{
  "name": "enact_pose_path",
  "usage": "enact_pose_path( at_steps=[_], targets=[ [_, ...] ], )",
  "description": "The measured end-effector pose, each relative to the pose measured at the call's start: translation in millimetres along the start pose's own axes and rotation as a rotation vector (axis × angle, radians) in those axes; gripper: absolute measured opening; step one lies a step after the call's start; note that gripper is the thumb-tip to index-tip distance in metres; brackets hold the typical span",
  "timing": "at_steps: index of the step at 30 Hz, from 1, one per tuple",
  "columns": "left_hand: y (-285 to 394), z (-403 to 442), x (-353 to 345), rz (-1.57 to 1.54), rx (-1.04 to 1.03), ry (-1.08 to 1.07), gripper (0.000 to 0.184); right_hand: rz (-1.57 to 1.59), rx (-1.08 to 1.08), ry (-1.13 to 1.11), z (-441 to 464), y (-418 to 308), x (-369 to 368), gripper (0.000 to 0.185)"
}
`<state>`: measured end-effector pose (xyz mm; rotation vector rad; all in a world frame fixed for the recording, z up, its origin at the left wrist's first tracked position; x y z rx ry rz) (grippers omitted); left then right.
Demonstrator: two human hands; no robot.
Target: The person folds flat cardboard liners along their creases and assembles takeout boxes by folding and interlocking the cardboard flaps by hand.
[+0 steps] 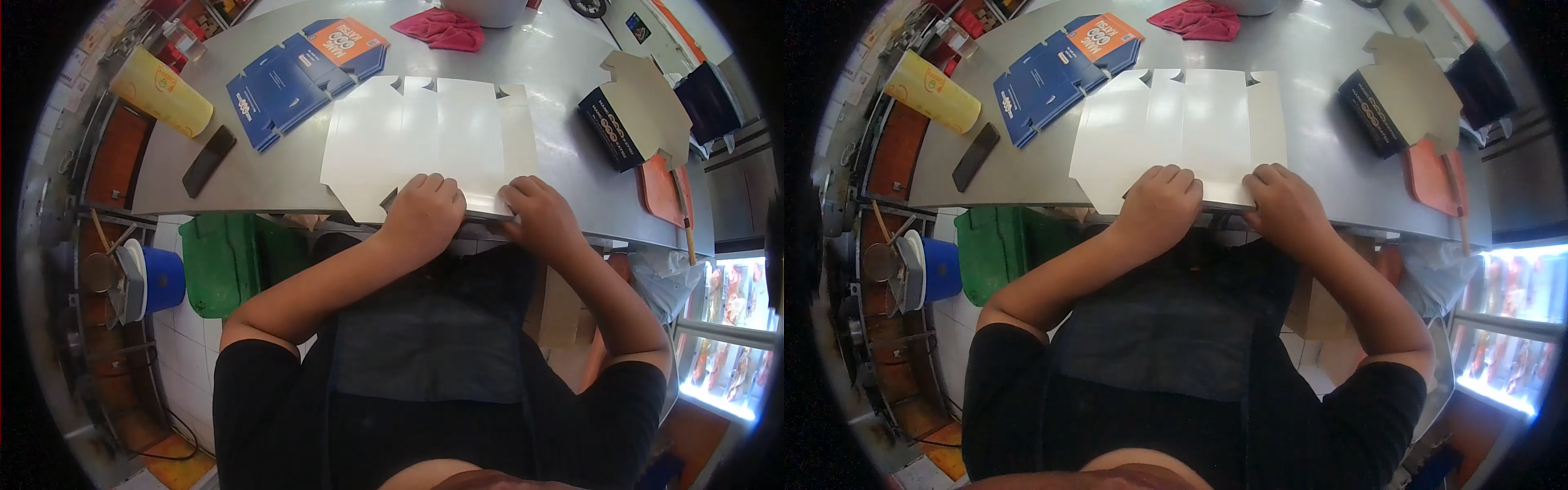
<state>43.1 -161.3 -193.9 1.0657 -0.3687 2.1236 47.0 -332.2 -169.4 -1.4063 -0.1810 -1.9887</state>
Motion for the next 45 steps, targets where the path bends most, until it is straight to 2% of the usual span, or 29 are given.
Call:
enact_pose_path(
  at_steps=[4,7,10,13,17,19,22,25,29,32,35,37,40,45],
  targets=[
    [-1.6,-0.5,3.8,-0.058,-0.002,0.065,0.017,-0.044,0.090,0.098,-7.2,0.9,-6.2,0.025],
    [-4.2,3.4,6.6,-0.076,0.003,0.059,0.017,-0.027,0.047,0.060,-3.9,1.3,-6.4,0.020],
    [-8.3,5.3,5.8,-0.135,0.063,0.020,0.016,-0.006,0.064,-0.013,5.3,8.8,-7.7,0.011],
    [-20.3,11.6,2.5,-0.207,0.164,-0.044,0.022,0.054,0.018,-0.174,25.3,18.2,-5.0,0.018],
    [-49.6,37.8,-12.4,-0.264,0.231,-0.325,0.042,0.253,-0.257,-0.507,52.6,45.5,-12.7,0.041],
    [-66.6,58.7,-26.2,-0.332,0.262,-0.540,0.052,0.453,-0.481,-0.609,54.3,67.4,-31.2,0.035],
    [-86.5,69.2,-49.5,-0.551,0.456,-0.870,0.060,0.515,-0.540,-0.730,63.6,75.3,-38.1,0.040],
    [-93.7,74.2,-64.7,-0.628,0.519,-1.003,0.060,0.592,-0.668,-0.821,65.2,81.6,-44.8,0.043],
    [-93.6,82.4,-71.7,-0.545,0.595,-1.122,0.067,0.426,-0.725,-0.900,71.4,83.3,-44.7,0.047],
    [-93.1,96.7,-63.6,-0.276,0.431,-1.121,0.082,0.237,-0.662,-0.965,79.1,80.5,-44.3,0.054],
    [-91.9,104.2,-63.1,-0.069,0.262,-1.012,0.099,0.108,-0.597,-1.024,86.3,82.8,-46.7,0.063],
    [-90.8,105.6,-54.1,0.020,0.296,-0.963,0.105,0.008,-0.562,-1.014,90.1,83.1,-46.6,0.065],
    [-95.2,102.7,-53.5,0.067,0.353,-0.908,0.110,-0.264,-0.381,-0.862,103.1,89.9,-45.9,0.078],
    [-93.9,97.7,-57.5,0.029,0.394,-0.866,0.108,-0.225,-0.290,-0.657,106.4,80.0,-42.5,0.085]
  ],
)
Point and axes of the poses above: each hand's wrist, its own z-axis towards the middle knuckle, its own x-axis out of the back of the hand, y = z × x, the point moved 6 cm from there along z, towards the middle knuckle, and after that the axes turned 15 degrees about y, right-handed, at the moved point
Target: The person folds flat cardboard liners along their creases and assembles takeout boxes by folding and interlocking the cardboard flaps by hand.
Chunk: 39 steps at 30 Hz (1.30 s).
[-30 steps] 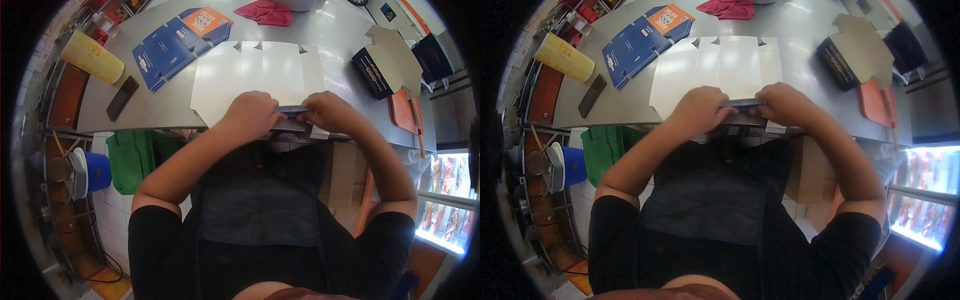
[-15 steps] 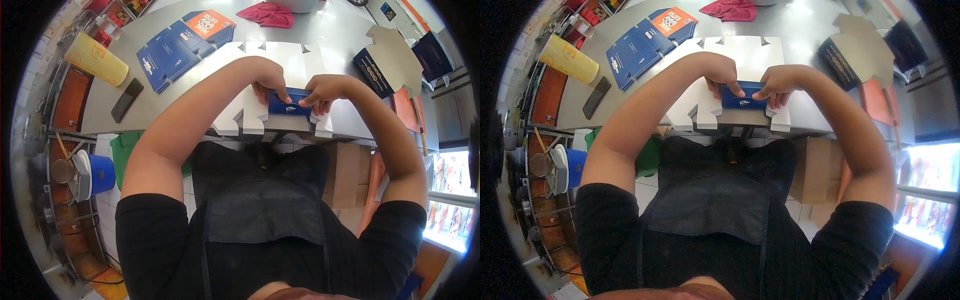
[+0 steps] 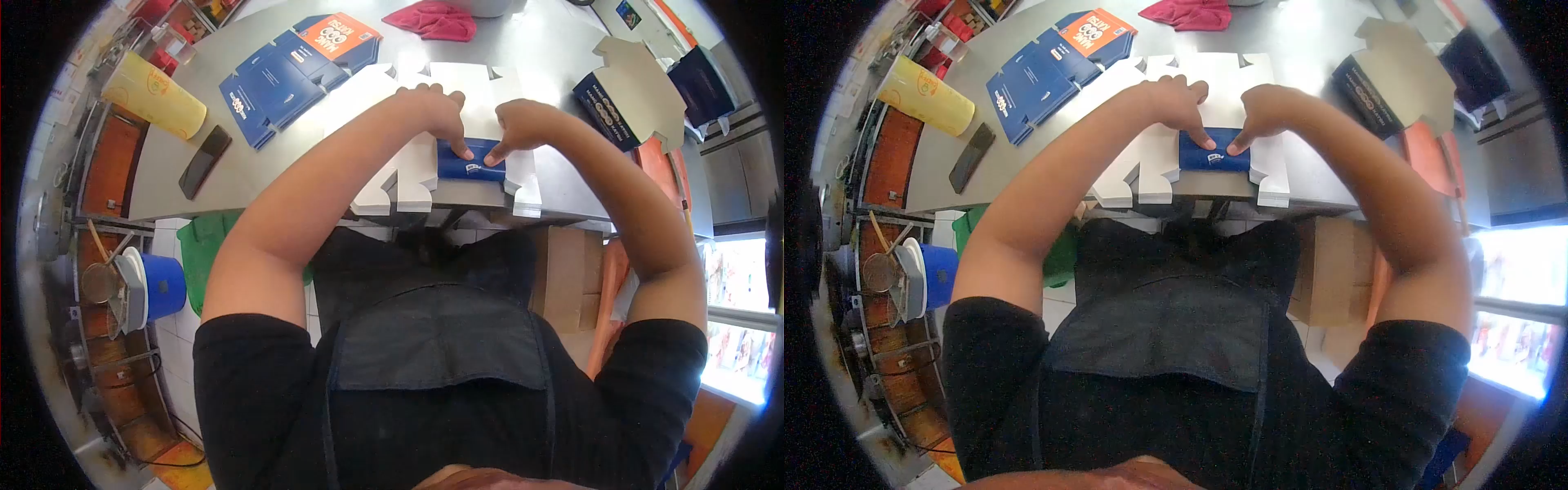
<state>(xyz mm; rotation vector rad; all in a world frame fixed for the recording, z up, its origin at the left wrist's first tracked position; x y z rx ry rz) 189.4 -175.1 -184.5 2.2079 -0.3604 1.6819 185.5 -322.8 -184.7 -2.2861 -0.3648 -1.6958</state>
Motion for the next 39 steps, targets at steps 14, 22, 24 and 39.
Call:
enact_pose_path(
  at_steps=[14,22,24,39],
  targets=[
    [43.2,-14.0,-49.5,-0.148,-0.570,0.528,0.091,-0.015,-0.097,0.198,-9.1,10.4,10.1,0.117],
    [53.9,-31.1,-43.1,0.055,-0.457,0.742,0.136,0.052,-0.075,0.243,8.2,20.6,-11.6,0.135],
    [52.7,-31.7,-44.5,0.062,-0.425,0.738,0.132,0.073,-0.080,0.261,4.6,21.4,-7.8,0.135],
    [60.8,-40.3,-33.6,-0.029,-0.395,0.650,0.070,0.142,0.452,0.675,-163.0,-2.6,-39.8,0.064]
  ],
)
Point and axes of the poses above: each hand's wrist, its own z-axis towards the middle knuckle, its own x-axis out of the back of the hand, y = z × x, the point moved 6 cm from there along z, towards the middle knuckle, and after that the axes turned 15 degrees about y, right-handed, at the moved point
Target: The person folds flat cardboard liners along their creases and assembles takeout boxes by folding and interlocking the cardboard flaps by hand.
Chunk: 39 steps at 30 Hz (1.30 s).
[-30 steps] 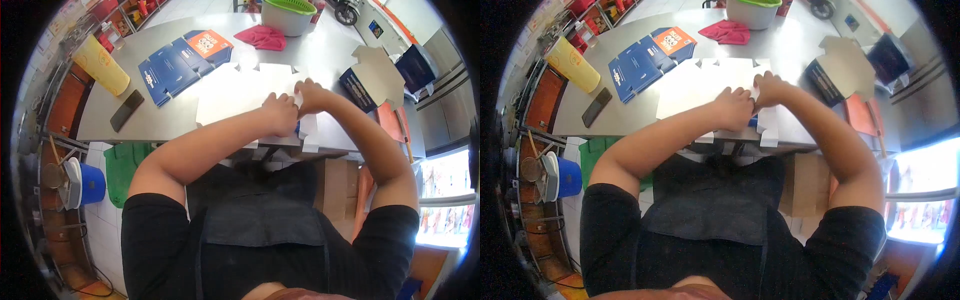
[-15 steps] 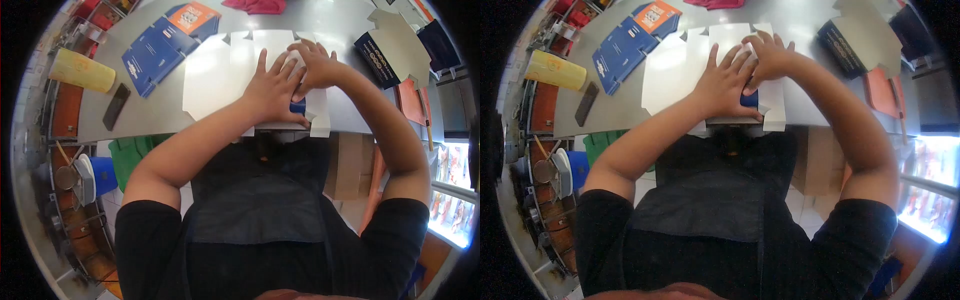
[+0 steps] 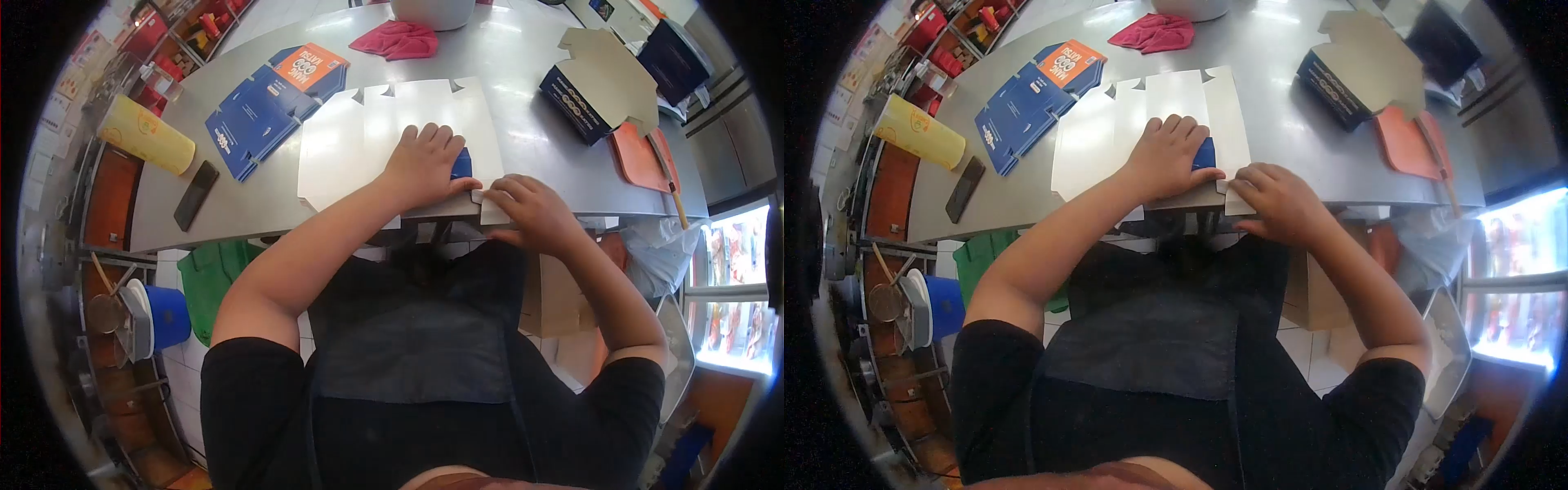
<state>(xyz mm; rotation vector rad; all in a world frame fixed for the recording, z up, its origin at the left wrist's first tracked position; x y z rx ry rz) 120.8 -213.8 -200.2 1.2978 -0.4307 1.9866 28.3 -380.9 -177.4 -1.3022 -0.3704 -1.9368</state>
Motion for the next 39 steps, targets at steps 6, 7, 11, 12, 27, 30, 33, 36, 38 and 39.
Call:
enact_pose_path(
  at_steps=[6,7,11,12,27,30,33,36,38,39],
  targets=[
    [-6.3,5.4,-3.7,-0.143,0.075,-0.025,0.049,-0.110,-0.025,0.081,8.3,-6.3,-12.6,0.058],
    [-6.5,4.9,-4.0,-0.151,0.063,-0.012,0.047,-0.103,-0.039,0.053,10.2,-5.7,-13.6,0.058],
    [-7.7,2.5,-4.5,-0.134,-0.017,0.054,0.045,-0.076,-0.050,-0.062,23.5,2.2,-10.7,0.047],
    [-8.8,1.3,-5.9,-0.122,-0.014,0.051,0.044,-0.067,-0.045,-0.093,26.8,5.6,-10.4,0.042],
    [-14.5,1.4,-18.0,0.048,-0.059,-0.042,0.054,0.269,-0.452,-0.625,93.2,85.0,-30.0,0.044],
    [-16.8,0.6,-23.1,0.042,-0.068,-0.007,0.059,0.281,-0.448,-0.586,94.7,94.0,-37.4,0.046],
    [-16.9,0.2,-27.5,0.050,-0.079,-0.026,0.062,0.245,-0.342,-0.320,84.9,102.3,-38.2,0.060],
    [-16.4,1.1,-26.0,0.040,-0.076,-0.013,0.063,0.097,-0.371,-0.196,77.5,119.4,-45.1,0.089],
    [-16.3,1.1,-25.4,0.037,-0.072,-0.003,0.063,0.050,-0.450,-0.204,74.4,119.3,-47.8,0.091],
    [-15.5,0.1,-26.4,0.038,-0.069,-0.005,0.063,0.022,-0.492,-0.209,71.3,117.6,-46.9,0.091]
  ],
)
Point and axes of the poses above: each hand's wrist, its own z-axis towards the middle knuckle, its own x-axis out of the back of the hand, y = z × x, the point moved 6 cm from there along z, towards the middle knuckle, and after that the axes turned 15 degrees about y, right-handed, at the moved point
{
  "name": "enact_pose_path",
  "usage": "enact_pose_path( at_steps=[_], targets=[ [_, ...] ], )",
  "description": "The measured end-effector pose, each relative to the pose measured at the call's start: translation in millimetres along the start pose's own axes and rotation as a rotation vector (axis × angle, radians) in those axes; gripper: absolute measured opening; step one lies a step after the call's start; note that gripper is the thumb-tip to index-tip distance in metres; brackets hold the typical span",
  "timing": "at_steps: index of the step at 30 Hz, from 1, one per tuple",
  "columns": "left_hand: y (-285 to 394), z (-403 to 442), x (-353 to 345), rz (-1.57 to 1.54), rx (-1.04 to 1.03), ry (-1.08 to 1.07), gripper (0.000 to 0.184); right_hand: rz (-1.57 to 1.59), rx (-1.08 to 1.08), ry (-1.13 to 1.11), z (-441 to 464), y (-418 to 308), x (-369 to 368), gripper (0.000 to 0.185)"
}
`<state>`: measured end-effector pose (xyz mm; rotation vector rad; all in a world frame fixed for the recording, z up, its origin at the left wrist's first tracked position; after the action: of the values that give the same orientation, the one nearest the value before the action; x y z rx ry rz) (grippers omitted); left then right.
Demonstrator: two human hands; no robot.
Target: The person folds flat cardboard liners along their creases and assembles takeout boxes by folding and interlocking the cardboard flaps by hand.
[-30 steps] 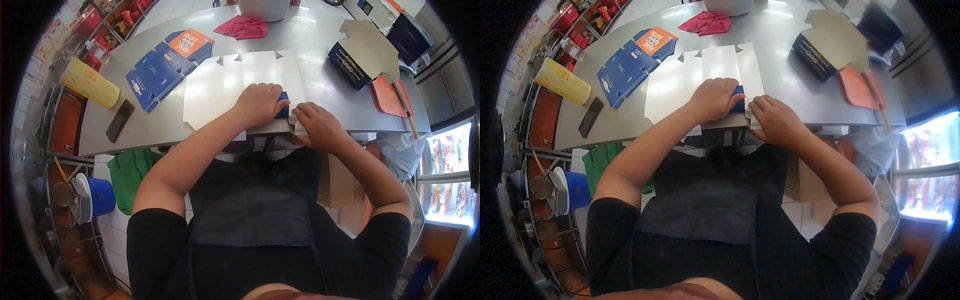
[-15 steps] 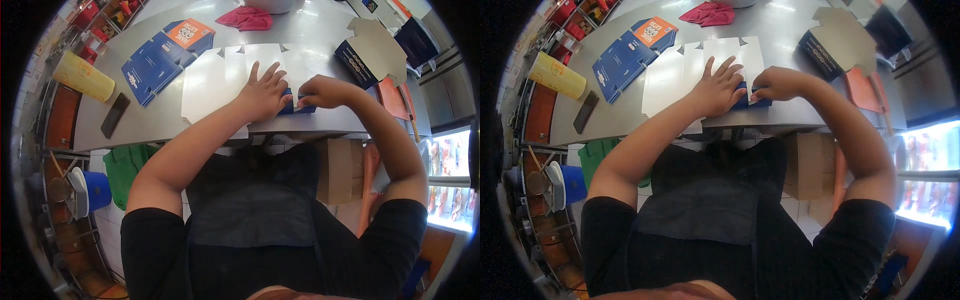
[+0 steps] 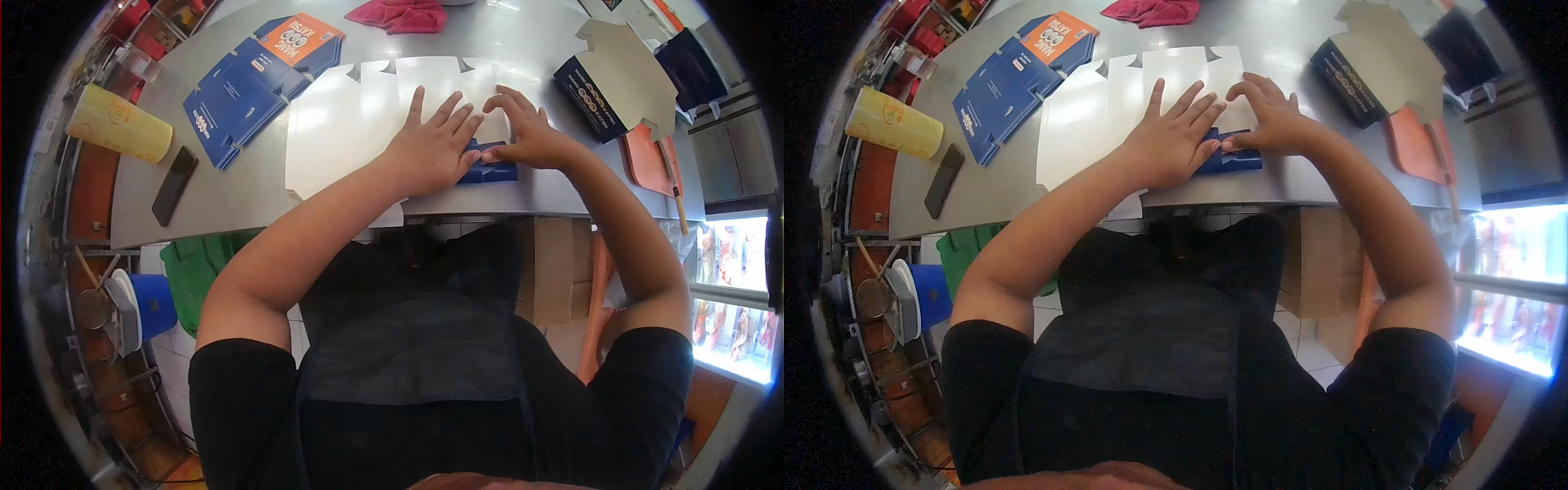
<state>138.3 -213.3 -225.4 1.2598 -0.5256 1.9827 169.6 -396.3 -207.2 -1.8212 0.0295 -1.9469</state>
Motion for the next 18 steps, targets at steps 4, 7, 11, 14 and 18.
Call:
enact_pose_path(
  at_steps=[4,7,11,14,18],
  targets=[
    [1.3,0.0,1.8,-0.003,0.010,0.020,0.063,-0.050,0.015,-0.070,1.8,-13.4,8.6,0.091],
    [-3.8,0.2,2.0,-0.021,0.031,0.034,0.063,-0.146,0.085,0.008,-9.3,-32.0,5.9,0.068],
    [-0.2,-3.0,0.3,-0.056,0.021,0.046,0.063,-0.262,0.070,0.367,-27.7,-48.2,-16.4,0.042],
    [-2.1,-2.4,1.9,-0.029,0.019,0.027,0.063,-0.356,0.048,0.428,-14.5,-61.7,-14.8,0.041],
    [-4.2,-3.2,-4.9,-0.054,0.046,0.071,0.064,-0.210,-0.113,0.377,3.0,-49.4,-27.0,0.037]
  ],
)
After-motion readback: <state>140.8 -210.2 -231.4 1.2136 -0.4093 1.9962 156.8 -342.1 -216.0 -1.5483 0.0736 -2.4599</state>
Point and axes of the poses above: each hand's wrist, its own z-axis towards the middle knuckle, its own x-axis out of the back of the hand, y = z × x, the point moved 6 cm from there along z, towards the middle knuckle, and after that the axes turned 15 degrees about y, right-handed, at the moved point
